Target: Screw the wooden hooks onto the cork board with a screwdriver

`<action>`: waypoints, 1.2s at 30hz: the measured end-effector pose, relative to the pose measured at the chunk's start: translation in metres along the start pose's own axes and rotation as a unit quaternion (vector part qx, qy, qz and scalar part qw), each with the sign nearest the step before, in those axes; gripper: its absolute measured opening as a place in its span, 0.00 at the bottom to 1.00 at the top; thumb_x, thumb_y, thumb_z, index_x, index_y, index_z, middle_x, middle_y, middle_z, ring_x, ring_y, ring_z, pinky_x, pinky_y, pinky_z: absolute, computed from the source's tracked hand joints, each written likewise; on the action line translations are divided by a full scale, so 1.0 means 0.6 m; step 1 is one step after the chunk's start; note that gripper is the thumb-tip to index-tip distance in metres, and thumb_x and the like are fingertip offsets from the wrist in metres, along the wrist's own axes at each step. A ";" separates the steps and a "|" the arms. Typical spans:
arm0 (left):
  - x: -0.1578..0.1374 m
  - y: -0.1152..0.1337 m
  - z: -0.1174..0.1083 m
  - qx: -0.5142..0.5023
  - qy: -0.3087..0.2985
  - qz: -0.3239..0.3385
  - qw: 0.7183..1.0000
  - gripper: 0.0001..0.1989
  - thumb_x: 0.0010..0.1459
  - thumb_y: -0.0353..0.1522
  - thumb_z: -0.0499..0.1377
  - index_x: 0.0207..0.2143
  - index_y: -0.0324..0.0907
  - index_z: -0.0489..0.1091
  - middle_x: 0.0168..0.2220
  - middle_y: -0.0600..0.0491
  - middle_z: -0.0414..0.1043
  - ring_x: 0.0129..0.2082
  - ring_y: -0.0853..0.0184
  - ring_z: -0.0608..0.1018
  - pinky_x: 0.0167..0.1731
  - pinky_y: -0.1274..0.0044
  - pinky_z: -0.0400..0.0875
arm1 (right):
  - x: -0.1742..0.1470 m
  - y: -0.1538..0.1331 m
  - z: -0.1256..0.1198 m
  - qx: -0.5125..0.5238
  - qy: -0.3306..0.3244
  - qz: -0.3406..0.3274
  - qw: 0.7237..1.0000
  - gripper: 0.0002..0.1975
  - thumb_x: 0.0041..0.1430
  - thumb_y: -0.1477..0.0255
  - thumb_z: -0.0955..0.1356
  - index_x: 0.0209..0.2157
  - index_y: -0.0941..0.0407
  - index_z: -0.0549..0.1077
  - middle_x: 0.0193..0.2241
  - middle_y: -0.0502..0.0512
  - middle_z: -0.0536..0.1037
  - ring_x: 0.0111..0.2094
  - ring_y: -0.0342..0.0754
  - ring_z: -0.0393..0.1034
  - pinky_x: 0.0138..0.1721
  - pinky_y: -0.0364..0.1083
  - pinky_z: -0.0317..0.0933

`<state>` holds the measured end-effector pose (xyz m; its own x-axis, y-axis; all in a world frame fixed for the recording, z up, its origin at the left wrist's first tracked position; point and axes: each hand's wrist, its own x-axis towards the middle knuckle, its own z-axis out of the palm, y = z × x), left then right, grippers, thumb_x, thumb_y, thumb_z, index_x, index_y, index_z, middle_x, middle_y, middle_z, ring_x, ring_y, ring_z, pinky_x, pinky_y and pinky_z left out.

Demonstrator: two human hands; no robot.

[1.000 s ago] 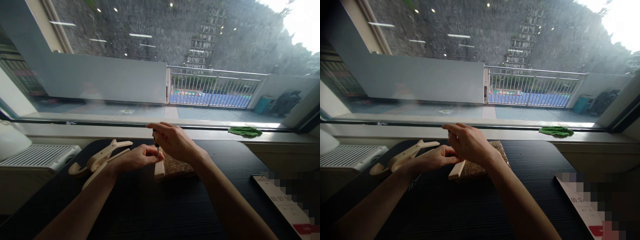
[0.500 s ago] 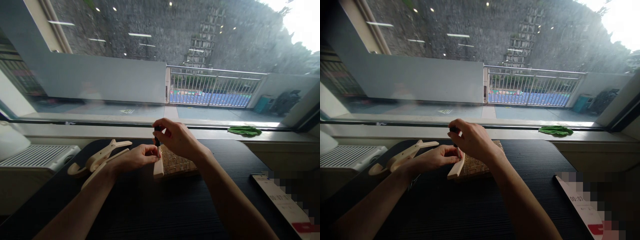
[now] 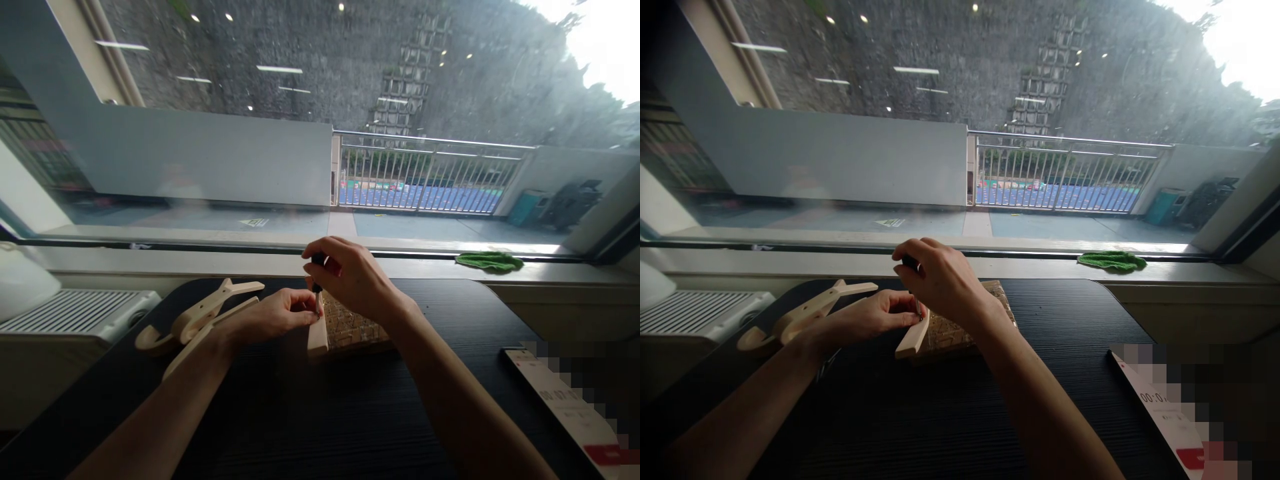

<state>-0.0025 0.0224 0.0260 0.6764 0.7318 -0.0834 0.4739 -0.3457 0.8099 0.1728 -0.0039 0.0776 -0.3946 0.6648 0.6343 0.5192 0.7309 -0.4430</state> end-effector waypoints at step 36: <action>0.000 -0.001 0.002 -0.009 -0.005 0.003 1.000 0.12 0.53 0.40 0.55 0.35 0.42 0.69 0.34 0.54 0.71 0.36 0.65 0.72 0.38 0.76 0.64 | 0.000 0.000 -0.004 0.028 -0.012 -0.008 1.000 0.12 0.58 0.75 0.60 0.40 0.59 0.71 0.33 0.52 0.74 0.29 0.39 0.64 0.32 0.40 0.57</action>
<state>-0.0017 0.0218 0.0249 0.6842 0.7243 -0.0845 0.4598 -0.3386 0.8210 0.1746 -0.0045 0.0793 -0.4203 0.6559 0.6270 0.4704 0.7484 -0.4676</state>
